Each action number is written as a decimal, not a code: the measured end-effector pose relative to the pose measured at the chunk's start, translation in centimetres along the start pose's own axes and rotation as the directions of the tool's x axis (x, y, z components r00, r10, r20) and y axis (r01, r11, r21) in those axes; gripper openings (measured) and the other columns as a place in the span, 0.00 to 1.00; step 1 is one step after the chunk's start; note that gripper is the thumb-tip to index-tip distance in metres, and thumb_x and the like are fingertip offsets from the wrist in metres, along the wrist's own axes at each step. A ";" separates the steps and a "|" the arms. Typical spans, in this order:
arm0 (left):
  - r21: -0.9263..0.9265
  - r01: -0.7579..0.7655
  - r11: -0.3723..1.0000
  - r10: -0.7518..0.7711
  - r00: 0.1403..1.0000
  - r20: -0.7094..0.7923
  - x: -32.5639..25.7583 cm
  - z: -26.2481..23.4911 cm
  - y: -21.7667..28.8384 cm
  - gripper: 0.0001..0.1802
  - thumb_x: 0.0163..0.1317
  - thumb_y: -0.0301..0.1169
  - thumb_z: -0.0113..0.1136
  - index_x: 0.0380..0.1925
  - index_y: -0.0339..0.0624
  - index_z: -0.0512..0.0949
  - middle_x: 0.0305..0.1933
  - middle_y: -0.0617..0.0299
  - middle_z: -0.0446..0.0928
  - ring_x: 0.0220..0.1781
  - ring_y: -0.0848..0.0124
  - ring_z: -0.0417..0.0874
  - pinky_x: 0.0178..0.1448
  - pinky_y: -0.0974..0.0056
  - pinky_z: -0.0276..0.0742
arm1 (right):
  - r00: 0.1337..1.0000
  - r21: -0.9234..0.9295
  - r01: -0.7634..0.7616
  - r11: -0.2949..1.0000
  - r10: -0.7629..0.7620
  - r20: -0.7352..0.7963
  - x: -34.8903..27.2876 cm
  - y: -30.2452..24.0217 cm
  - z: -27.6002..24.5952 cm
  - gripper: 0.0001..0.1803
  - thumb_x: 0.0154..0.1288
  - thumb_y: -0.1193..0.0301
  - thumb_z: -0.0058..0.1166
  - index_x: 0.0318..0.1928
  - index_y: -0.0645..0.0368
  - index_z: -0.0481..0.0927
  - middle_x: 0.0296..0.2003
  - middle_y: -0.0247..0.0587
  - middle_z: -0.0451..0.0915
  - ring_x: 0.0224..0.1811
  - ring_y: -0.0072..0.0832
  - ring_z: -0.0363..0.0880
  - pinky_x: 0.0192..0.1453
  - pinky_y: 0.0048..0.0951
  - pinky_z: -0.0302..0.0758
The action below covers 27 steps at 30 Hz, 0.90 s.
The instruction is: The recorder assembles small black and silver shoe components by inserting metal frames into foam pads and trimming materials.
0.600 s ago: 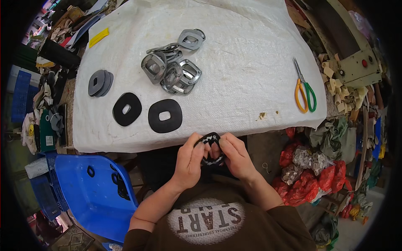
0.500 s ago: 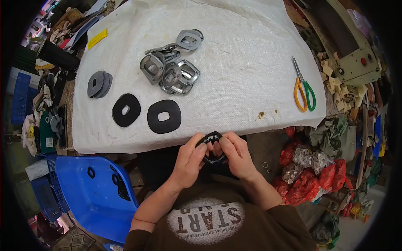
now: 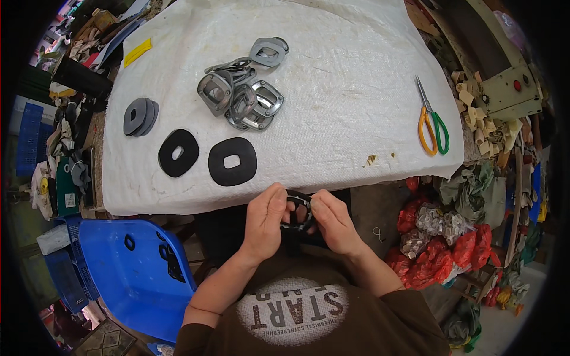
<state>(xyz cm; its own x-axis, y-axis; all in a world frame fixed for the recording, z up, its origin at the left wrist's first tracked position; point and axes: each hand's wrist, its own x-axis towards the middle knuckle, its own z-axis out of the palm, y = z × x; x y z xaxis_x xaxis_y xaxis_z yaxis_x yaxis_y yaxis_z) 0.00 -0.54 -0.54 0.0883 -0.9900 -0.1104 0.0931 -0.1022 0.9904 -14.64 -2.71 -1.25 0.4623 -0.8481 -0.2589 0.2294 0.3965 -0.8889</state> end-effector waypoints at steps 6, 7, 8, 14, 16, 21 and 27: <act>-0.270 0.336 0.902 -0.280 0.933 0.224 0.2 -0.4 0.3 0.17 0.66 0.38 0.40 0.23 0.38 0.68 0.18 0.68 0.65 0.19 0.81 0.63 0.23 0.76 0.60 | 0.969 -0.482 0.212 0.850 -0.248 -0.010 0.2 -0.4 -0.6 0.13 0.67 0.69 0.40 0.30 0.65 0.70 0.19 0.37 0.70 0.21 0.21 0.68 0.26 0.22 0.66; -0.271 0.337 0.901 -0.282 0.933 0.224 0.4 -0.4 0.5 0.17 0.66 0.38 0.40 0.23 0.38 0.68 0.18 0.68 0.65 0.19 0.81 0.63 0.23 0.76 0.60 | 0.965 -0.464 0.234 0.854 -0.262 0.006 0.3 -0.5 -0.5 0.12 0.67 0.69 0.40 0.30 0.65 0.70 0.18 0.39 0.70 0.19 0.23 0.68 0.25 0.23 0.66; -0.163 0.351 0.922 -0.315 0.925 0.213 0.5 -0.4 0.8 0.17 0.66 0.37 0.41 0.22 0.38 0.68 0.18 0.68 0.65 0.18 0.81 0.63 0.23 0.75 0.61 | 0.961 -0.445 0.256 0.858 -0.275 0.022 0.3 -0.5 -0.5 0.12 0.67 0.69 0.41 0.29 0.65 0.70 0.18 0.41 0.70 0.18 0.25 0.68 0.24 0.25 0.66; 0.045 0.029 0.999 -0.026 0.998 -0.060 -0.7 0.9 0.7 0.18 0.65 0.37 0.42 0.21 0.35 0.68 0.18 0.65 0.68 0.18 0.80 0.65 0.23 0.74 0.62 | 0.931 -0.639 0.254 0.726 -0.363 -0.043 0.4 -0.3 0.9 0.12 0.66 0.70 0.43 0.28 0.64 0.69 0.17 0.46 0.68 0.15 0.36 0.69 0.20 0.31 0.64; 0.044 0.015 0.999 -0.010 0.993 -0.121 -0.6 1.3 0.6 0.19 0.65 0.37 0.42 0.21 0.35 0.68 0.18 0.64 0.68 0.18 0.80 0.65 0.23 0.73 0.62 | 0.908 -0.646 0.285 0.708 -0.416 -0.056 0.2 0.8 1.3 0.12 0.67 0.70 0.41 0.27 0.63 0.69 0.16 0.42 0.67 0.15 0.30 0.66 0.20 0.28 0.61; -0.107 0.038 0.994 -0.067 0.957 -0.283 -0.7 2.0 -0.2 0.18 0.66 0.35 0.40 0.20 0.36 0.67 0.17 0.65 0.67 0.19 0.81 0.63 0.23 0.74 0.61 | 0.858 -0.632 0.344 0.695 -0.506 -0.089 -0.1 2.2 1.9 0.13 0.69 0.68 0.37 0.29 0.62 0.69 0.18 0.35 0.67 0.16 0.22 0.63 0.20 0.25 0.59; -0.179 0.001 0.984 -0.059 0.946 -0.319 -0.2 1.2 -0.9 0.18 0.67 0.35 0.40 0.19 0.37 0.65 0.18 0.67 0.66 0.19 0.81 0.62 0.24 0.74 0.60 | 0.966 -0.257 0.220 0.941 -0.247 -0.074 -0.3 2.2 2.2 0.10 0.69 0.67 0.37 0.35 0.60 0.67 0.24 0.29 0.68 0.19 0.13 0.61 0.21 0.17 0.60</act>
<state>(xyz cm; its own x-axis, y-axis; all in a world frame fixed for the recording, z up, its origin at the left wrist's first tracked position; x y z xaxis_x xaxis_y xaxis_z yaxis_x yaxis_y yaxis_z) -1.27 -0.38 -1.31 0.3946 -0.8992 -0.1893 0.2687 -0.0841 0.9595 -12.40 -0.78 -2.29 0.3267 -0.9433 -0.0589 0.0973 0.0956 -0.9906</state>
